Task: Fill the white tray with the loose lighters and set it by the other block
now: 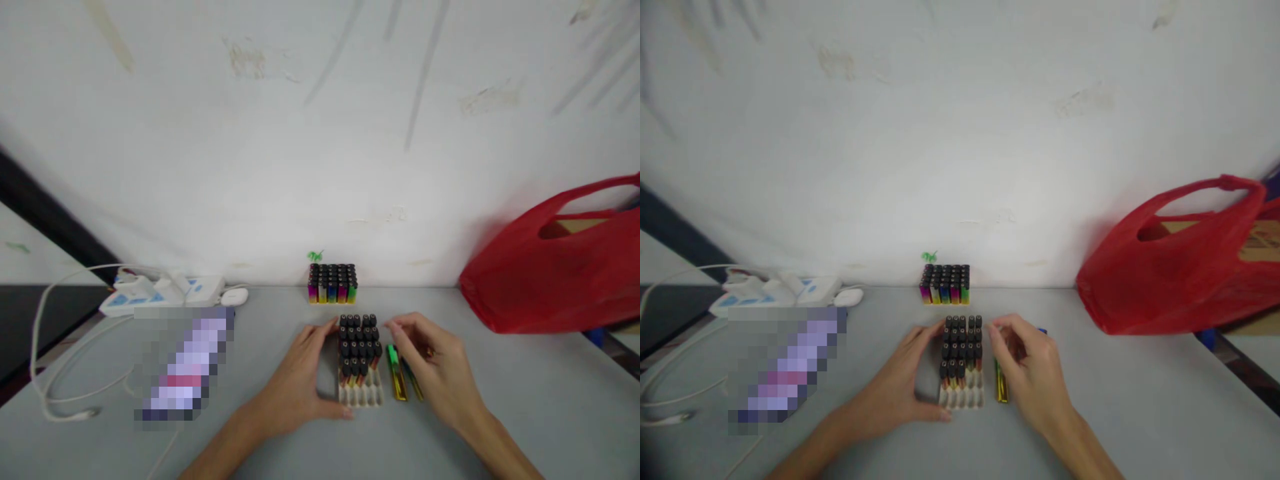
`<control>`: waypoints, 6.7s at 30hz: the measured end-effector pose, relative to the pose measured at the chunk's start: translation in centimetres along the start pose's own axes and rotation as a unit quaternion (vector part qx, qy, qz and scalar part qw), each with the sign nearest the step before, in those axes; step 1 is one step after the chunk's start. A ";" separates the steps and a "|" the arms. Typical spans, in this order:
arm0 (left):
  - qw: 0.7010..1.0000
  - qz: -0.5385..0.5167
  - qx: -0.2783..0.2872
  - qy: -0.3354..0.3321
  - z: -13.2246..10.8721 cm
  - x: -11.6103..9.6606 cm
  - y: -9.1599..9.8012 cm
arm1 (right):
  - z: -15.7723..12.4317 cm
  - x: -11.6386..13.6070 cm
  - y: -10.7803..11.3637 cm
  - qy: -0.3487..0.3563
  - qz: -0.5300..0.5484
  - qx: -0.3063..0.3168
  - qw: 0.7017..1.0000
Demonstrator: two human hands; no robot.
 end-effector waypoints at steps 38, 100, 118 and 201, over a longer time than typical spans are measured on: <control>1.000 -0.007 0.002 0.010 -0.1 -0.1 0.1 | 0.7 -2.1 -0.6 -0.149 0.137 -0.028 0.979; 1.000 0.013 0.003 0.008 0.0 0.2 -0.1 | -0.2 -0.7 -2.8 -0.346 0.453 0.144 0.809; 1.000 0.002 0.001 0.010 0.0 0.2 -0.1 | -0.1 -0.6 -3.0 -0.348 0.414 0.109 0.834; 1.000 -0.004 0.002 0.019 0.0 0.1 0.0 | 0.5 -0.1 0.3 -0.160 -0.502 0.149 0.837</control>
Point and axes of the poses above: each hand's wrist, its own z-axis towards the middle knuckle, its own y-axis out of the back of the hand, x = y × z, the point moved 1 cm from there along z, towards the middle knuckle, and after that the axes turned 3 degrees about z, right-handed, at the moved point
